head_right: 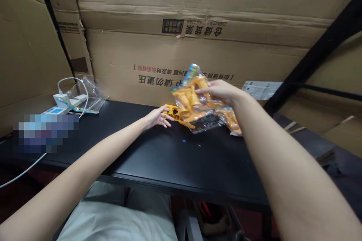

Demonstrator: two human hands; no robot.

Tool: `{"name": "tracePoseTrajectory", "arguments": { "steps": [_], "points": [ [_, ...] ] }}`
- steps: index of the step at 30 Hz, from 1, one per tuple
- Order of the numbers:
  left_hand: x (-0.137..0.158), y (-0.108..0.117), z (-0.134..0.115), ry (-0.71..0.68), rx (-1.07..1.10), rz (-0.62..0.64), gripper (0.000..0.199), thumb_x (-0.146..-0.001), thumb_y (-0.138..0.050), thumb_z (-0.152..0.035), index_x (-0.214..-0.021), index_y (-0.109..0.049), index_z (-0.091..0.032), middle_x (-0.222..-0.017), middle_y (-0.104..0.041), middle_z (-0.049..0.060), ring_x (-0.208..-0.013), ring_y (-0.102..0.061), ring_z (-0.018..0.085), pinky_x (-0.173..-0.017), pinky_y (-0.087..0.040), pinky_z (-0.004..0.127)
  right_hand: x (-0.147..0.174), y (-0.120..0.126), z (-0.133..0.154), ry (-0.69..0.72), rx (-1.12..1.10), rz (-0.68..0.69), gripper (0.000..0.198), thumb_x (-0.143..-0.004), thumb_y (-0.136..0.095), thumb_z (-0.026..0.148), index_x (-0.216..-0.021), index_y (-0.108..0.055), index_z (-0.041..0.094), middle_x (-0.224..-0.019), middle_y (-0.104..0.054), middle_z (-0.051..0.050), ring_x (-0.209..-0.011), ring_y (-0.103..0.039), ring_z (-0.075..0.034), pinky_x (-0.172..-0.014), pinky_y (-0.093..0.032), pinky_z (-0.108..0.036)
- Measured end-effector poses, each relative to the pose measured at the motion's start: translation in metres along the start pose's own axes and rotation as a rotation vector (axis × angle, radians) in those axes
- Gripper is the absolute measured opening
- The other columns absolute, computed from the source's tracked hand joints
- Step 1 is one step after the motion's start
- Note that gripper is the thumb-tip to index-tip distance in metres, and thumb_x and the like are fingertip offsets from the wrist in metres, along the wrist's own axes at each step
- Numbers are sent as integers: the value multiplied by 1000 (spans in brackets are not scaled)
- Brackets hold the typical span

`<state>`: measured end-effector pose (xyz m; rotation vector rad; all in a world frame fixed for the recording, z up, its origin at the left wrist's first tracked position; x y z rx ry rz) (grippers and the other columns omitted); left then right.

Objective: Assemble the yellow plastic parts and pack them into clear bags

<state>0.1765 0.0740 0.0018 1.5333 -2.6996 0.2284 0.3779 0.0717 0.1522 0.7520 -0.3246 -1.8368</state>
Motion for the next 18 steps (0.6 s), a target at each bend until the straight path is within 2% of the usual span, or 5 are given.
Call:
{"name": "tracePoseTrajectory", "arguments": {
  "steps": [2,5,8,13,18],
  "points": [
    [4,13,-11,-7,181,-9,71,-90,-12,-61,-139,-30,-12,-111,-65,19,-84,-69,24,-73,-54,38,8,-39,37,152,102,256,17,-72,-69,21,-75,-66,5,-59,-58,-1,-52,-44,-5,-56,-35,-23],
    [13,44,-26,-90,377,-135,78,-85,-7,-69,-144,-20,-20,-117,-62,17,-93,-67,25,-79,-52,40,27,-81,78,515,165,255,15,-72,-68,20,-83,-63,11,-70,-59,0,-62,-48,-9,-61,-36,-22],
    [23,77,-33,-169,350,-217,65,-88,-18,-64,-136,-37,-24,-116,-63,12,-97,-65,25,-82,-50,39,43,-119,86,753,304,279,11,-76,-62,24,-84,-59,16,-72,-59,0,-65,-49,-12,-63,-35,-23],
    [45,131,-29,-214,151,-535,32,-85,-48,-29,-115,-55,-23,-112,-65,4,-99,-63,17,-79,-49,27,36,-155,70,783,399,287,12,-79,-57,26,-90,-58,20,-80,-63,-4,-75,-56,-18,-67,-36,-26],
    [71,161,-25,-306,121,-570,60,-70,-71,-19,-124,-48,-28,-106,-67,2,-86,-66,13,-79,-49,26,27,-173,71,827,472,312,17,-81,-56,25,-97,-61,20,-96,-64,-6,-90,-57,-21,-78,-38,-32]
  ]
}}
Point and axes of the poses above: each hand's wrist, its own x-axis away from the middle knuckle, its own y-axis out of the back of the hand, z = x × y, the point moved 5 cm from there along -x, towards the middle knuckle
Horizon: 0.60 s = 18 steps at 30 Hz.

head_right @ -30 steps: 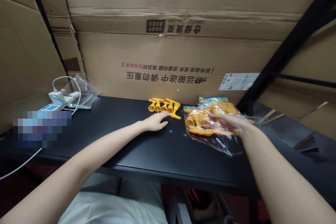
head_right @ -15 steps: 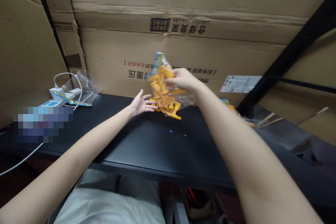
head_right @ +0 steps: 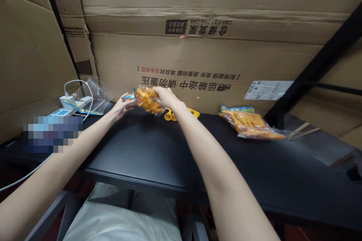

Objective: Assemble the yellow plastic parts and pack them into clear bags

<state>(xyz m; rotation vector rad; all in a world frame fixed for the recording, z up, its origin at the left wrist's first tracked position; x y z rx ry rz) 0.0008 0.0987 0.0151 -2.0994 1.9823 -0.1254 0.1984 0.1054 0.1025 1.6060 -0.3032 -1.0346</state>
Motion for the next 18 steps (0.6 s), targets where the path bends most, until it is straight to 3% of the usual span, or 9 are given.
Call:
{"name": "tracePoseTrajectory", "arguments": {
  "steps": [4,7,10,15,18],
  "points": [
    [10,10,7,140,-110,222,36,-72,-73,-33,-104,-63,-17,-84,-71,7,-71,-68,16,-68,-53,28,-6,-6,11,-1,110,-19,23,-84,-54,21,-106,-60,20,-111,-60,-10,-108,-53,-26,-89,-36,-41],
    [19,8,13,207,-187,225,17,-79,-67,-29,-83,-65,-13,-62,-66,3,-54,-62,12,-62,-54,26,-6,-15,21,-93,166,-88,28,-85,-51,20,-113,-58,18,-119,-57,-14,-112,-50,-29,-90,-37,-43],
    [29,-3,21,293,-204,178,14,-85,-57,-20,-76,-61,-11,-51,-60,1,-45,-58,10,-62,-56,29,-1,-27,28,-245,160,-105,29,-89,-42,20,-113,-58,16,-116,-58,-18,-103,-56,-30,-83,-42,-42],
    [48,-24,34,445,-61,98,19,-89,-50,-25,-94,-60,-10,-63,-66,7,-56,-66,16,-63,-57,31,20,-46,22,-490,58,-20,22,-86,-46,23,-98,-64,20,-92,-68,-15,-87,-64,-28,-75,-47,-39],
    [54,-29,40,481,-4,84,33,-89,-50,-38,-103,-58,-9,-65,-66,8,-59,-67,18,-65,-57,32,37,-59,13,-501,-102,69,23,-82,-49,20,-97,-66,19,-89,-70,-12,-89,-65,-27,-77,-49,-38]
  ]
}}
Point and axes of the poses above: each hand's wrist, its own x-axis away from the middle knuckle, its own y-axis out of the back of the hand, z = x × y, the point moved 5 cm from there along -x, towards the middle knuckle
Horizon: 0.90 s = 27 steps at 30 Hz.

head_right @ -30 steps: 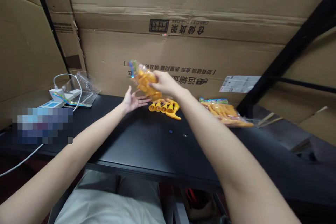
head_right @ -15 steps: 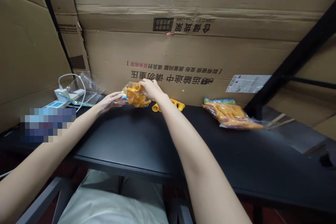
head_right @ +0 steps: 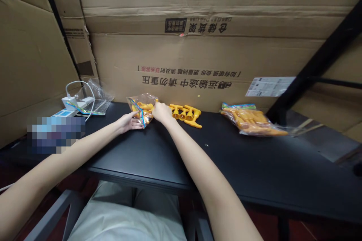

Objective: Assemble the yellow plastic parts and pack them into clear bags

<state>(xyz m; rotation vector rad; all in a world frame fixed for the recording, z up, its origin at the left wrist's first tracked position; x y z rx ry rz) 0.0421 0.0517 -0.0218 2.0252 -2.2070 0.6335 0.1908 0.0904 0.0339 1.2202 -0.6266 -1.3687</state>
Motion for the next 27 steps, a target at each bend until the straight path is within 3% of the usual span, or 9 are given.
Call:
{"name": "tracePoseTrajectory", "arguments": {
  "steps": [2,6,10,13,16,19,22,25,27],
  "points": [
    [-2,-2,2,9,1,8,45,-87,-49,-49,-105,-59,-8,-67,-66,10,-62,-68,19,-66,-57,32,8,-10,-8,79,-171,95,36,-79,-50,15,-113,-62,19,-95,-70,-10,-92,-65,-24,-82,-50,-37],
    [-8,-9,4,71,-36,50,68,-83,-37,-68,-104,-62,-8,-72,-68,15,-74,-68,24,-65,-57,34,24,-24,-16,297,-373,229,76,-72,-55,10,-144,-32,20,-131,-56,-12,-119,-54,-22,-101,-42,-38],
    [-10,-22,6,128,-53,93,75,-83,-23,-72,-104,-62,-12,-84,-70,17,-80,-68,26,-63,-56,35,31,-22,-24,373,-315,136,93,-70,-68,23,-149,-19,21,-150,-29,-14,-137,-31,-30,-110,-31,-46],
    [-10,-28,6,70,-34,160,62,-86,-31,-66,-104,-61,-15,-94,-70,14,-81,-67,24,-68,-55,35,34,-16,-26,388,-228,34,80,-78,-63,28,-148,-24,26,-154,-22,-11,-137,-31,-31,-108,-34,-48],
    [-10,-19,0,-24,-7,174,46,-85,-48,-56,-106,-61,-17,-101,-69,12,-85,-66,22,-75,-54,34,37,-12,-25,433,-163,12,63,-84,-56,24,-143,-36,30,-153,-26,-7,-132,-39,-30,-103,-40,-47],
    [-11,9,-14,-136,-26,-25,45,-82,-53,-55,-107,-59,-18,-96,-70,12,-84,-66,21,-72,-53,30,38,-10,-23,467,-143,0,53,-85,-53,18,-135,-48,31,-151,-31,-5,-129,-44,-28,-101,-44,-46],
    [-11,28,-22,-92,-87,-110,49,-83,-46,-59,-101,-60,-15,-80,-69,10,-68,-66,21,-56,-52,28,38,-11,-17,529,-201,-27,49,-83,-49,9,-126,-58,30,-148,-38,-5,-128,-46,-26,-102,-43,-45],
    [-10,29,-22,-18,-73,-51,37,-90,-36,-41,-96,-59,-12,-65,-65,7,-53,-63,18,-45,-48,25,38,-15,-11,594,-339,-18,37,-83,-47,9,-107,-70,24,-144,-43,-6,-119,-55,-25,-98,-47,-41],
    [-10,24,-24,-49,-22,-7,30,-90,-35,-29,-96,-58,-10,-63,-65,7,-51,-63,16,-47,-50,24,36,-18,-10,584,-456,11,27,-85,-49,17,-88,-74,22,-141,-46,-7,-102,-65,-23,-86,-54,-38]
  ]
}}
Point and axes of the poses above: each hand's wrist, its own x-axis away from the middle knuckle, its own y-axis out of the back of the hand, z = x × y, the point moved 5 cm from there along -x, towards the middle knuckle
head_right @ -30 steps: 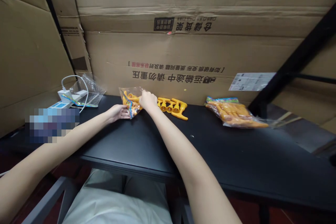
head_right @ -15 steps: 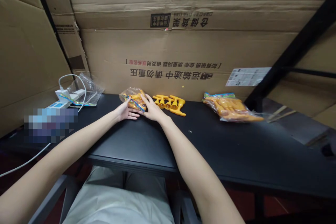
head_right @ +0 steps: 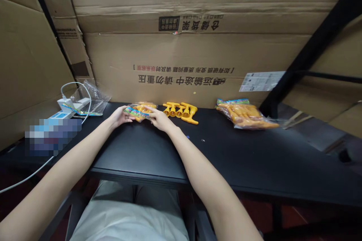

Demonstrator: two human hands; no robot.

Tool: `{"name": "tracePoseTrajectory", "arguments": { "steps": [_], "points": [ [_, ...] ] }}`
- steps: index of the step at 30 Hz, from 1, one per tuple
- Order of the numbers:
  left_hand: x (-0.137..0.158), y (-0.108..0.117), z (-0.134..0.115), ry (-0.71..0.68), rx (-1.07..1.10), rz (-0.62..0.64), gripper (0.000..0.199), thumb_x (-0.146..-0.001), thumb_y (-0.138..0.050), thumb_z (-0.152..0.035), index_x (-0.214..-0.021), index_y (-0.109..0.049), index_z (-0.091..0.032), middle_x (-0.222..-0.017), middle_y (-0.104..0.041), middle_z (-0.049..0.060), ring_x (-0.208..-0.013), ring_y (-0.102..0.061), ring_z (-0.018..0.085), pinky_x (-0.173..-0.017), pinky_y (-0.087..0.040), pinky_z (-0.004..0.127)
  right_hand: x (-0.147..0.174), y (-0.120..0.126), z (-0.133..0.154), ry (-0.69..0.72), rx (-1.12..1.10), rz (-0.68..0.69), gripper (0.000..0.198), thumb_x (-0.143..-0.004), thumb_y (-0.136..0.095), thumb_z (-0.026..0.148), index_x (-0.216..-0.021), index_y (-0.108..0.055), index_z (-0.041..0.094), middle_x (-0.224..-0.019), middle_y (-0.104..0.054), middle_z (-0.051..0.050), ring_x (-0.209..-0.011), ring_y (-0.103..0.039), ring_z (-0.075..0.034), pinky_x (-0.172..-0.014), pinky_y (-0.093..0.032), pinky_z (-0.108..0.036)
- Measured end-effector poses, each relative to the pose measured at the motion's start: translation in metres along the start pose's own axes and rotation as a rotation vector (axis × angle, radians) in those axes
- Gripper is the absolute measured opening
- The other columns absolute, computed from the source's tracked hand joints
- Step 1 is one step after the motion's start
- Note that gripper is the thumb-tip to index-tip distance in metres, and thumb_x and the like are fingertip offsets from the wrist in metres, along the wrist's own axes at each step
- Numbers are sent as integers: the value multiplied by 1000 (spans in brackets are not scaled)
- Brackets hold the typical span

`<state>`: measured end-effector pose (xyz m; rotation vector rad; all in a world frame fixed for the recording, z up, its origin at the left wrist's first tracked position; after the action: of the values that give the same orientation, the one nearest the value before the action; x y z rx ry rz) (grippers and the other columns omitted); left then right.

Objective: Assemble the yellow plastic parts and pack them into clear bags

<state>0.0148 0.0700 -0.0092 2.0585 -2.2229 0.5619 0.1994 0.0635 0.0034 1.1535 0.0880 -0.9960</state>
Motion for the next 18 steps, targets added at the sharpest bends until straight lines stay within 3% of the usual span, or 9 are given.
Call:
{"name": "tracePoseTrajectory", "arguments": {
  "steps": [3,6,10,12,15,18],
  "points": [
    [0,-9,0,-49,86,92,30,-91,-37,-28,-100,-58,-9,-70,-68,10,-59,-66,17,-59,-55,26,-3,5,-6,-71,-192,-110,24,-84,-52,27,-78,-74,22,-135,-53,-7,-85,-68,-20,-72,-58,-35],
    [-2,-14,1,-84,117,163,37,-90,-41,-39,-108,-56,-10,-80,-69,12,-67,-68,18,-66,-55,29,-6,15,-12,-134,-378,-296,19,-80,-57,32,-82,-73,22,-120,-64,-7,-88,-67,-21,-75,-57,-36],
    [-1,-13,-3,-302,-114,175,50,-79,-60,-50,-118,-55,-19,-92,-69,8,-64,-67,15,-59,-52,26,-7,23,-16,-222,-545,-459,14,-71,-63,32,-77,-70,21,-92,-72,-4,-81,-67,-19,-82,-54,-38],
    [2,-11,-7,-459,-359,119,50,-72,-70,-47,-111,-61,-18,-85,-70,6,-50,-59,10,-50,-46,21,-6,24,-17,-266,-590,-496,11,-68,-63,28,-74,-69,21,-86,-72,-2,-79,-67,-19,-83,-53,-38],
    [5,-8,-11,-620,-667,-13,36,-72,-69,-47,-83,-70,-12,-57,-63,1,-34,-43,6,-39,-34,20,-4,25,-20,-343,-603,-521,8,-65,-60,23,-66,-67,20,-74,-71,-1,-74,-67,-19,-80,-53,-37],
    [5,-5,-14,-676,-729,-108,37,-76,-63,-49,-74,-73,-13,-40,-51,-3,-32,-40,7,-39,-30,21,-1,27,-25,-442,-596,-596,12,-65,-54,20,-57,-63,19,-57,-66,0,-63,-66,-19,-74,-54,-36]
  ]
}}
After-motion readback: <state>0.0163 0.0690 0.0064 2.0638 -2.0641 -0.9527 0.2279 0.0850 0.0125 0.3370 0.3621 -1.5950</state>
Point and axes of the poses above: each hand's wrist, its own x-axis away from the middle knuckle, its own y-axis out of the back of the hand, z = x × y, the point moved 5 cm from there along -x, towards the middle knuckle
